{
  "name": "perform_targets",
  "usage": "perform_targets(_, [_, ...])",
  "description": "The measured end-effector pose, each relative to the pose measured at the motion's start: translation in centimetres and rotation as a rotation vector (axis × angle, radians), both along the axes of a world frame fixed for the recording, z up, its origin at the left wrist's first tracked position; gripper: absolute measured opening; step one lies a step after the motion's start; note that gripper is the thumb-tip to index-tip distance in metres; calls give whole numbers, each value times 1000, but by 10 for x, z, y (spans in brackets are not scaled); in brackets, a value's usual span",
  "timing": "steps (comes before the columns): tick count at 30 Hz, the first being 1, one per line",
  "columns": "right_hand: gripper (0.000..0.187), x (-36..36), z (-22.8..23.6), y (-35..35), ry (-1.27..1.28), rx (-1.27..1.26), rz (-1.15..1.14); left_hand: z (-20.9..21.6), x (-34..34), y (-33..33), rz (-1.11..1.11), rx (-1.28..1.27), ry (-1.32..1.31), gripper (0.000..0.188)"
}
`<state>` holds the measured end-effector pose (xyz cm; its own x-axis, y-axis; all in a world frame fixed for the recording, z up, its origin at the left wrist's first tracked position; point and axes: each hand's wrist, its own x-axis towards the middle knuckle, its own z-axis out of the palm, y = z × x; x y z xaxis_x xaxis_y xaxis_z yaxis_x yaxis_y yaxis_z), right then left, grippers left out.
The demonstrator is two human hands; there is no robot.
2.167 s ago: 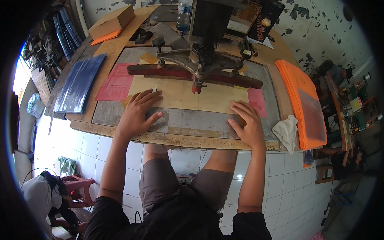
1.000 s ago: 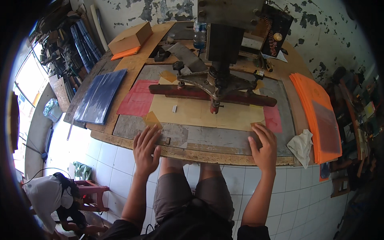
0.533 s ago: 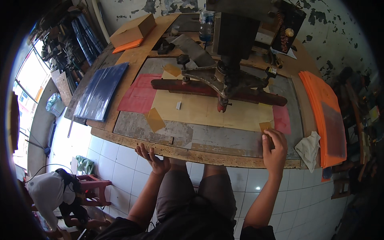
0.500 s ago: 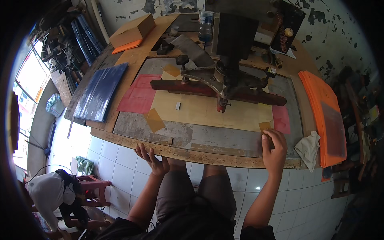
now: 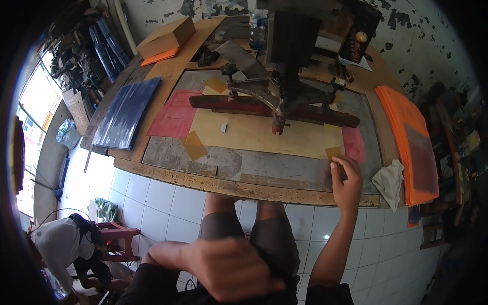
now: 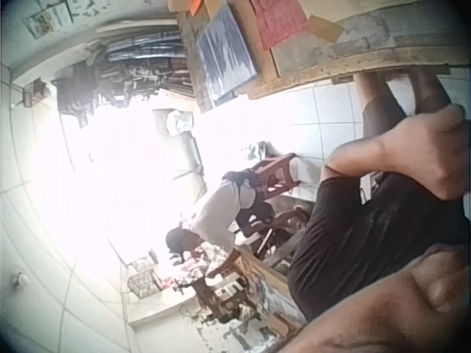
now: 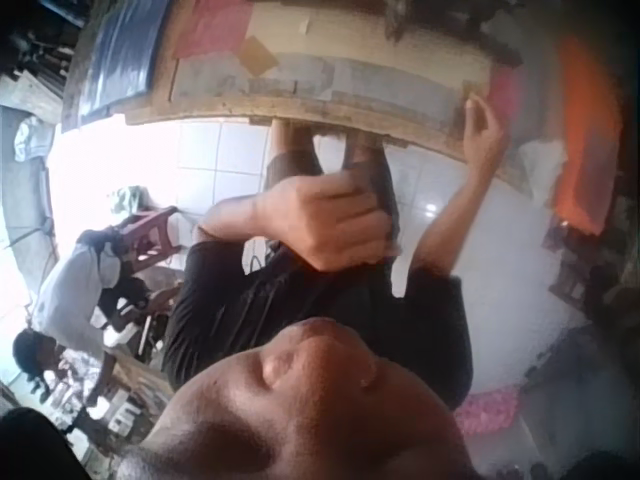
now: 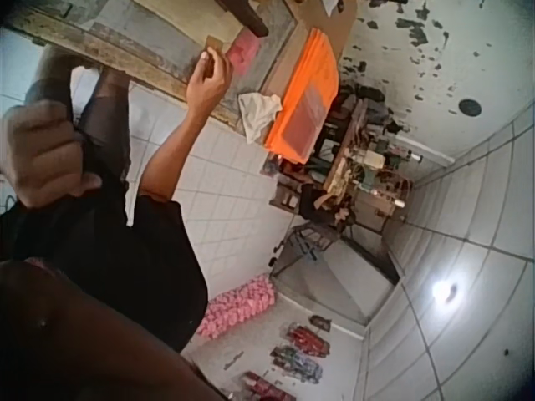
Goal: The person wipes the workbench surface beneath a machine press using a cloth and handles transparent plastic sheets by hand.
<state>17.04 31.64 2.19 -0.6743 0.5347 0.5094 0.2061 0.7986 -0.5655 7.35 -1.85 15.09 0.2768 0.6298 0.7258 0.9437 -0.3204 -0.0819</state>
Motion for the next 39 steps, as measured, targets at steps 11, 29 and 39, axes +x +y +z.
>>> perform_targets(11, [18,4,-2,1,35,-8,-7,22,48,46,56,662,209,25])
perform_targets(29, [46,19,-22,7,314,149,-146,17,55,46,157,719,190,39])
perform_targets(39, [47,19,-24,8,311,106,-176,15,51,50,181,699,144,40])
